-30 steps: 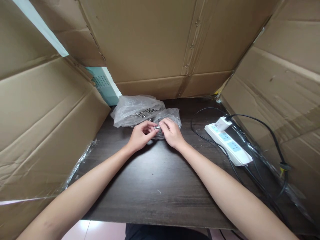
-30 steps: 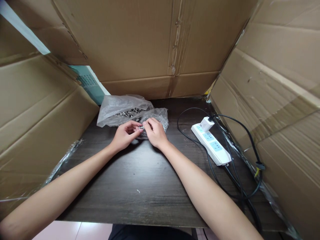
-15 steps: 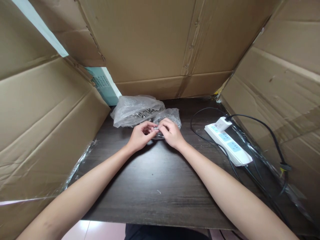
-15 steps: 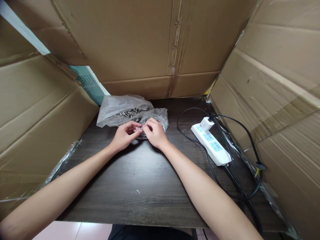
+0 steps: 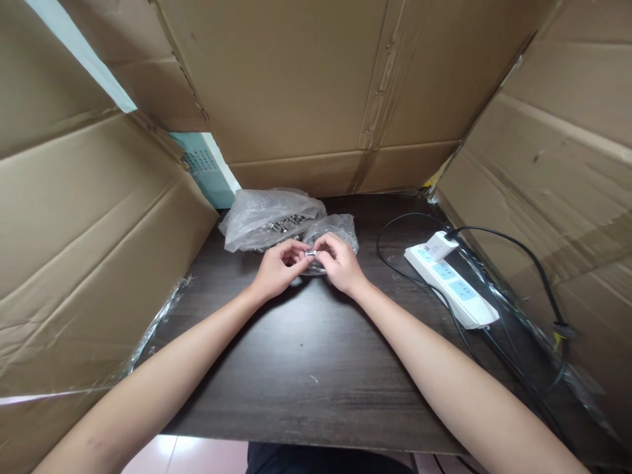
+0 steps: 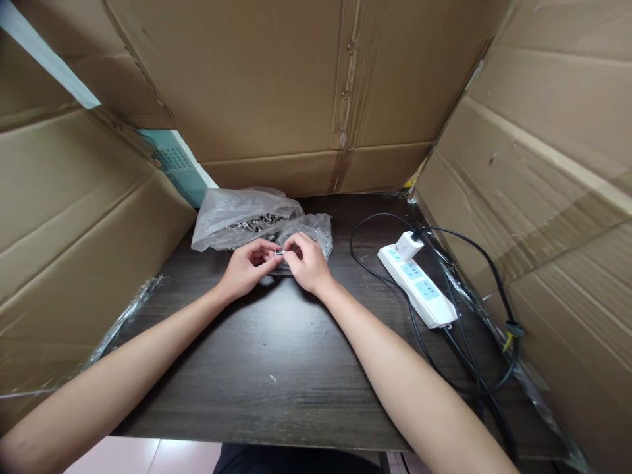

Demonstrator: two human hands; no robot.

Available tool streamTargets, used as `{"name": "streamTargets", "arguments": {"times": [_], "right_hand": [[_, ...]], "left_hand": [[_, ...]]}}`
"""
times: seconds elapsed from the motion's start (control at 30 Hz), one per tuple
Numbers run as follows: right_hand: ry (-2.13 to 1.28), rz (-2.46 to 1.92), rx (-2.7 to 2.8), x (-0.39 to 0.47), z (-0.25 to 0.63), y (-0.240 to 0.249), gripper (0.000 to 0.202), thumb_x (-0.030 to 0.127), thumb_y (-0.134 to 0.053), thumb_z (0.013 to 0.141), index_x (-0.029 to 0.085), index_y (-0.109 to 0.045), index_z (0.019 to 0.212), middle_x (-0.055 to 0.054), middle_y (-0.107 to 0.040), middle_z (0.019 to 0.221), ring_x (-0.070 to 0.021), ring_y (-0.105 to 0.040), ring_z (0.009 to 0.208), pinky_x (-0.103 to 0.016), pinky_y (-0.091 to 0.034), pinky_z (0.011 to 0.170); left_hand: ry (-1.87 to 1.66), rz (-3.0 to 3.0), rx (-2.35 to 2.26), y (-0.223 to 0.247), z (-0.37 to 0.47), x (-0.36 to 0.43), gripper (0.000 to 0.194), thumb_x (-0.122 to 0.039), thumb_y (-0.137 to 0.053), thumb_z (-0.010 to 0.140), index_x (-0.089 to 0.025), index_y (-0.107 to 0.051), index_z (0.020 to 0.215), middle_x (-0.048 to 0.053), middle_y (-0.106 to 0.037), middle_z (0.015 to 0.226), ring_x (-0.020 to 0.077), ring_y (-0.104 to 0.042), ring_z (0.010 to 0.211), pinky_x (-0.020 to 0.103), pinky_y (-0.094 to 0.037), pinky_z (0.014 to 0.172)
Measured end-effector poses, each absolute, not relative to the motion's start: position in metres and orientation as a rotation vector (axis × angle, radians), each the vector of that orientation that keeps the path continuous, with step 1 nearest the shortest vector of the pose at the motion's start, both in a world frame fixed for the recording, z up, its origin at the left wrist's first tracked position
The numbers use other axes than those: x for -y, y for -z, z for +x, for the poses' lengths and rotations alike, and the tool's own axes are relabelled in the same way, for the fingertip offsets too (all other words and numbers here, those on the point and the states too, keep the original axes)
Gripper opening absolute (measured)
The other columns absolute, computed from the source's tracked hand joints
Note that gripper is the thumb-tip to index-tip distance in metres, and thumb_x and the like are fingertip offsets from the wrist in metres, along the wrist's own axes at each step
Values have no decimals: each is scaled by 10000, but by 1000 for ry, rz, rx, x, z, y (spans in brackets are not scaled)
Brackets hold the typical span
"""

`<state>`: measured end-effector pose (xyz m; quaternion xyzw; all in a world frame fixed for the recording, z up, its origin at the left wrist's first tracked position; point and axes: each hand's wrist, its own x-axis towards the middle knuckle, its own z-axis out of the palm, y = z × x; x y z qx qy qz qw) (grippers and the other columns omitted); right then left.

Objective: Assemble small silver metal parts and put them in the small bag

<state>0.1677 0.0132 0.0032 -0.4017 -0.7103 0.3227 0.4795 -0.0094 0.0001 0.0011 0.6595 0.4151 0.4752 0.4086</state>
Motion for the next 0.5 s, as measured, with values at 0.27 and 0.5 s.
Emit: {"name": "streamTargets", "arguments": {"times": [0.27, 0.5], "right_hand": [[-767, -1003, 1768, -15, 166, -1, 297, 313, -484, 937, 215, -538, 662, -37, -572, 780, -183, -565, 753, -328, -410, 713], [-736, -1042, 1764, -14, 166, -3, 391, 364, -444, 988, 219, -487, 628, -23, -534, 718, -174, -540, 720, -327, -396, 714]], "left_hand": [[-1193, 1657, -1042, 1, -10, 0, 352, -445, -798, 814, -148, -732, 991, 7, -646, 736, 114, -582, 636, 222, -478, 607], [-1201, 1669, -1036, 1, -10, -1, 349, -431, -794, 818, -142, -732, 1002, 14, -656, 751, 118, -590, 654, 223, -487, 619]]}}
